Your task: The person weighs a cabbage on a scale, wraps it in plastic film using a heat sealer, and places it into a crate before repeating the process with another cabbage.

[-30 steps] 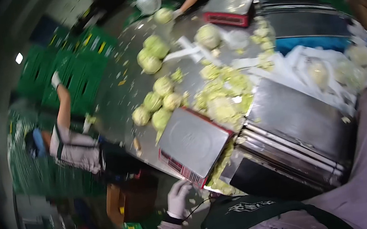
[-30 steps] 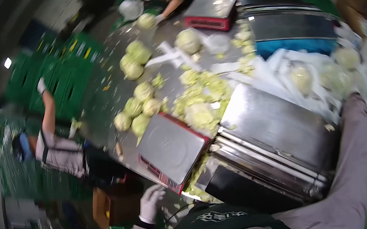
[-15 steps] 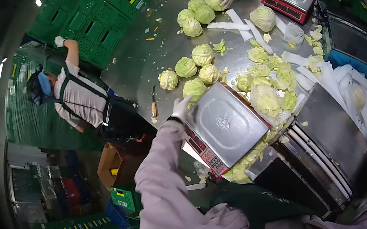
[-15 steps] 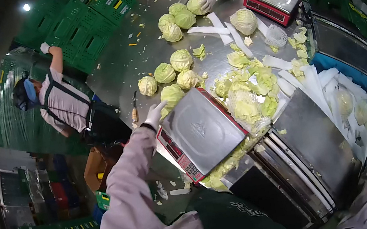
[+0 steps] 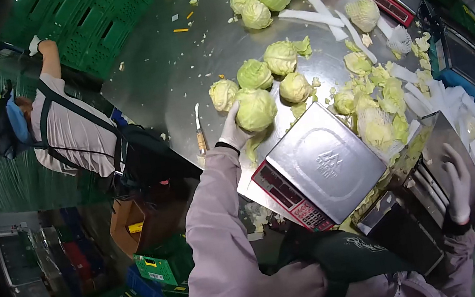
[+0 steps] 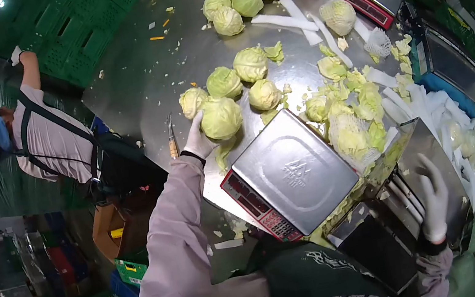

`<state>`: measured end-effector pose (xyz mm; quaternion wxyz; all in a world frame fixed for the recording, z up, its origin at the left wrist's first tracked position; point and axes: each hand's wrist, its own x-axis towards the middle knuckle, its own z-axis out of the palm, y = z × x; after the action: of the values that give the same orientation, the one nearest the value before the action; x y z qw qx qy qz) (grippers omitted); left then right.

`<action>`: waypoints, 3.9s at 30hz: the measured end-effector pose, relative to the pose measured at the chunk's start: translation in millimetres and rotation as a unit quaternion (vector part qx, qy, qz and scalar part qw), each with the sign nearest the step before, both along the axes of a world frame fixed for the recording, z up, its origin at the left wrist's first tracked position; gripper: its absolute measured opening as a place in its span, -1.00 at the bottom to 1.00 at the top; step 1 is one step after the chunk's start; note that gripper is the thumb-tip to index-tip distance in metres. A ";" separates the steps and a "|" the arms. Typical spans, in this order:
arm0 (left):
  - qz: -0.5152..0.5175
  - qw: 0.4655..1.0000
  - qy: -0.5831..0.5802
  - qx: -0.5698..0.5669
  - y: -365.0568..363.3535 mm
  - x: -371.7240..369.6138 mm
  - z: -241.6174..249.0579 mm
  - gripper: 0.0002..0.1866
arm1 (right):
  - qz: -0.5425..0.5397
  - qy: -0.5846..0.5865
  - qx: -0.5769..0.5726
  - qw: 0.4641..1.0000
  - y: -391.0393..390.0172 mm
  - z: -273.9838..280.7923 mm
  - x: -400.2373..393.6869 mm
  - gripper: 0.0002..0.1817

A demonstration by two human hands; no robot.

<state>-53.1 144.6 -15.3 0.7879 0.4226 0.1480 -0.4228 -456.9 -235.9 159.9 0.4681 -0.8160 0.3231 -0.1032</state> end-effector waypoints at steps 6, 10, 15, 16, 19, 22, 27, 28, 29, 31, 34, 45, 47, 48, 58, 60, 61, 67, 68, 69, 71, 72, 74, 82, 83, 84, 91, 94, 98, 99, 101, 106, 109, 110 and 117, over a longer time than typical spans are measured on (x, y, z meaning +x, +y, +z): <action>-0.072 0.977 0.091 -0.178 -10.1 -65.2 64.5 -0.29 | 0.187 -0.076 0.153 0.967 104.1 -44.0 126.5 -0.49; -0.162 0.984 0.029 -0.075 -16.0 -118.5 84.2 -0.23 | 0.207 -0.083 0.197 0.955 156.3 -53.6 151.6 -0.37; -0.316 0.933 -0.093 0.146 -24.3 -174.9 69.5 -0.30 | 0.154 -0.013 0.232 0.960 162.6 -91.0 100.8 -0.37; -0.330 0.923 -0.104 0.165 -26.2 -179.8 61.6 -0.32 | 0.145 -0.009 0.233 0.962 162.4 -98.4 91.4 -0.37; -0.357 0.835 -0.292 0.301 -32.2 -196.6 48.3 -0.36 | 0.100 -0.063 0.300 0.947 170.2 -140.1 66.9 -0.33; -0.319 0.776 -0.411 0.357 -31.4 -205.6 39.2 -0.26 | 0.073 -0.064 0.322 0.942 169.9 -148.7 48.7 -0.34; -0.237 0.802 -0.428 0.342 -28.8 -209.3 38.1 -0.22 | 0.011 -0.059 0.315 0.947 158.9 -136.5 49.4 -0.61; -0.246 0.797 -0.434 0.341 -32.2 -211.9 45.8 -0.22 | 0.002 -0.065 0.317 0.946 156.6 -142.2 50.8 -0.61; -0.220 0.766 -0.521 0.304 -37.6 -215.4 53.5 -0.21 | 0.003 -0.059 0.298 0.953 153.5 -150.9 53.4 -0.62; -0.216 0.768 -0.559 0.226 -55.5 -228.3 84.2 -0.03 | -0.007 -0.048 0.286 0.957 149.9 -155.4 58.3 -0.66; -0.262 0.652 -0.652 0.284 -71.5 -236.7 74.8 0.04 | 0.033 -0.085 0.156 0.984 149.2 -174.8 67.7 -0.69; -0.251 0.759 -0.573 0.180 -44.6 -209.9 44.2 0.06 | -0.006 -0.088 0.383 0.919 151.7 -145.6 88.1 -0.86; -0.253 0.744 -0.590 0.186 -44.0 -210.9 44.9 0.06 | -0.032 -0.106 0.382 0.918 155.7 -144.1 90.2 -0.85; -0.255 0.730 -0.604 0.192 -43.2 -211.5 44.8 0.06 | -0.013 -0.123 0.305 0.944 156.9 -143.9 90.5 -0.85; -0.260 0.738 -0.598 0.170 -39.1 -207.1 40.9 0.07 | -0.001 -0.110 0.263 0.958 156.1 -146.1 90.6 -0.85; -0.259 0.740 -0.597 0.172 -39.4 -208.1 41.2 0.07 | 0.027 -0.118 0.208 0.971 157.1 -141.0 86.4 -0.84; -0.261 0.739 -0.597 0.172 -39.8 -208.7 41.4 0.07 | 0.055 -0.125 0.150 0.979 156.8 -141.3 85.0 -0.84; -0.259 0.745 -0.590 0.173 -40.4 -208.6 41.3 0.07 | 0.026 -0.020 0.355 0.934 155.1 -143.3 90.0 -0.78; -0.258 0.741 -0.596 0.172 -40.6 -208.3 40.3 0.07 | 0.029 -0.021 0.354 0.935 154.6 -146.8 89.6 -0.78; -0.257 0.737 -0.601 0.171 -40.2 -208.4 39.1 0.07 | 0.030 -0.023 0.395 0.918 153.7 -150.7 86.4 -0.79; -0.252 0.739 -0.600 0.174 -40.4 -210.1 40.4 0.07 | 0.048 -0.026 0.453 0.890 151.4 -158.6 73.7 -0.80; -0.249 0.740 -0.600 0.175 -40.6 -211.3 41.6 0.06 | 0.069 -0.014 0.478 0.875 150.1 -160.3 65.3 -0.83; -0.247 0.742 -0.597 0.178 -41.2 -213.0 44.0 0.06 | 0.145 -0.014 0.483 0.864 146.6 -160.8 45.7 -0.85; -0.226 0.734 -0.610 0.194 -47.5 -219.1 36.9 0.11 | 0.211 0.004 0.160 0.964 141.0 -132.5 -7.9 -0.86; -0.228 0.708 -0.632 0.217 -47.7 -220.2 39.2 0.12 | 0.182 -0.037 0.185 0.965 147.6 -123.2 -9.9 -0.87; -0.232 0.682 -0.652 0.237 -48.4 -221.2 41.7 0.13 | 0.151 -0.076 0.210 0.963 151.5 -117.0 -11.9 -0.88; -0.085 0.752 -0.625 0.190 -56.4 -259.8 119.5 -0.29 | 0.143 -0.064 0.205 0.966 142.5 -89.3 -31.9 -0.84; -0.149 0.821 -0.548 0.049 -65.9 -289.1 182.3 -0.42 | 0.135 -0.032 0.193 0.971 142.3 -81.7 -35.9 -0.83; -0.269 0.743 -0.568 -0.229 -86.3 -317.0 266.5 -0.44 | 0.137 0.038 0.130 0.981 152.0 -61.6 -29.2 -0.82; -0.271 0.714 -0.592 -0.256 -89.0 -321.8 287.9 -0.45 | 0.131 0.026 0.135 0.982 154.7 -65.0 -29.3 -0.83; -0.293 0.749 -0.487 -0.342 -94.0 -341.9 304.2 -0.39 | 0.133 0.011 0.160 0.978 158.1 -60.2 -29.1 -0.83; -0.070 0.786 -0.408 -0.458 -114.9 -384.4 325.5 -0.44 | 0.179 -0.009 0.109 0.978 167.8 -34.8 -20.0 -0.82; -0.234 0.757 -0.416 -0.447 -110.8 -378.8 339.1 -0.52 | 0.181 -0.019 0.104 0.978 162.1 -45.6 -28.5 -0.81; -0.379 0.711 -0.411 -0.427 -108.7 -375.6 342.3 -0.53 | 0.181 -0.021 0.116 0.976 162.5 -48.3 -30.7 -0.81; -0.413 0.638 -0.602 -0.243 -79.2 -420.4 275.7 -0.39 | 0.179 0.010 0.173 0.969 162.2 -58.1 -42.7 -0.82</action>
<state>-473.4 65.4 260.4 0.5202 0.3940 -0.6573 -0.3770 -499.6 -73.7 101.9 0.6097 -0.7682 0.1894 0.0475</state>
